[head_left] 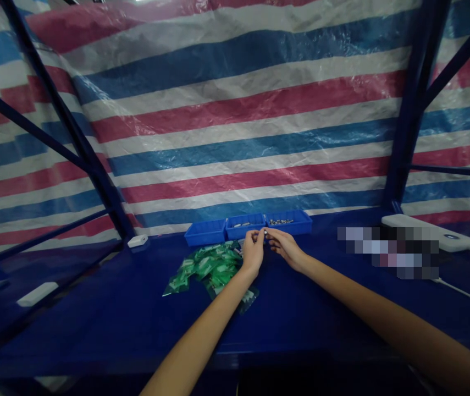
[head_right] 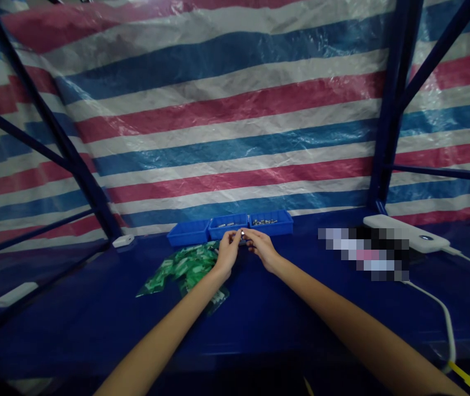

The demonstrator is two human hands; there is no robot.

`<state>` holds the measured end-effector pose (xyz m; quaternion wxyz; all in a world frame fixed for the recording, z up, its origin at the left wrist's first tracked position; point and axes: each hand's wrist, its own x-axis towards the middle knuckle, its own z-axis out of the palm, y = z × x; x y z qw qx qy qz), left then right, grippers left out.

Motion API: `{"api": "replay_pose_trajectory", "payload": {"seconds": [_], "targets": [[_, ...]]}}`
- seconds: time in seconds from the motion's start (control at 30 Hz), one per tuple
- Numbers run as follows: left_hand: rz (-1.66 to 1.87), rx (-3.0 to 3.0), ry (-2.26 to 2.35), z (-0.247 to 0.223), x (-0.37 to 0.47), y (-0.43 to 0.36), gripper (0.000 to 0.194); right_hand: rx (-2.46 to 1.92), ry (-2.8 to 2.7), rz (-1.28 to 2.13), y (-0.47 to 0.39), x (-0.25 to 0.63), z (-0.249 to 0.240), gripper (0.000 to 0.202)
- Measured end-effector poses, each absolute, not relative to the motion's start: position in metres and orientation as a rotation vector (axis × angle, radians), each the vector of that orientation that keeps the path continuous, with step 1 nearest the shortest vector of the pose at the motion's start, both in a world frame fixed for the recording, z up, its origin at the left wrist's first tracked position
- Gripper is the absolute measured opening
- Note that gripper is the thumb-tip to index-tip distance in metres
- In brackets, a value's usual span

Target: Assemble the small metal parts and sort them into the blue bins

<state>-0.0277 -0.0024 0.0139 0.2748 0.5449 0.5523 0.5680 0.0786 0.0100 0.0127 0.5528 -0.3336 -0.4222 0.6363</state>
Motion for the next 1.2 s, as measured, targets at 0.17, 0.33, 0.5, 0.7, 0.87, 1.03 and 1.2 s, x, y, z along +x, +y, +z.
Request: {"api": "replay_pose_trajectory", "payload": {"seconds": [0.17, 0.33, 0.5, 0.7, 0.87, 1.03, 1.2], "targets": [[1.498, 1.473, 1.419, 0.012, -0.026, -0.003, 0.028, -0.77, -0.935, 1.51, 0.01, 0.077, 0.012, 0.028], [1.458, 1.508, 1.399, 0.013, -0.024, -0.006, 0.032, -0.762, -0.931, 1.477, 0.01, 0.076, 0.01, 0.028], [1.398, 1.575, 1.375, 0.013, -0.023, -0.008, 0.034, -0.766, -0.933, 1.458, 0.01, 0.075, 0.009, 0.034], [1.337, 1.676, 1.394, 0.01, -0.024, -0.007, 0.034, -0.738, -0.892, 1.502, 0.009, 0.075, 0.01, 0.033], [1.317, 1.795, 1.48, 0.014, -0.025, -0.009, 0.032, -0.758, -0.875, 1.505, 0.007, 0.075, 0.01, 0.029], [1.191, 2.16, 1.774, 0.024, -0.027, -0.018, 0.029, -0.753, -0.756, 1.537, 0.012, 0.076, 0.008, 0.02], [0.729, 2.568, 2.17, 0.024, -0.03, -0.026, 0.027, -0.801, -0.68, 1.515, 0.016, 0.079, 0.009, 0.018]]}}
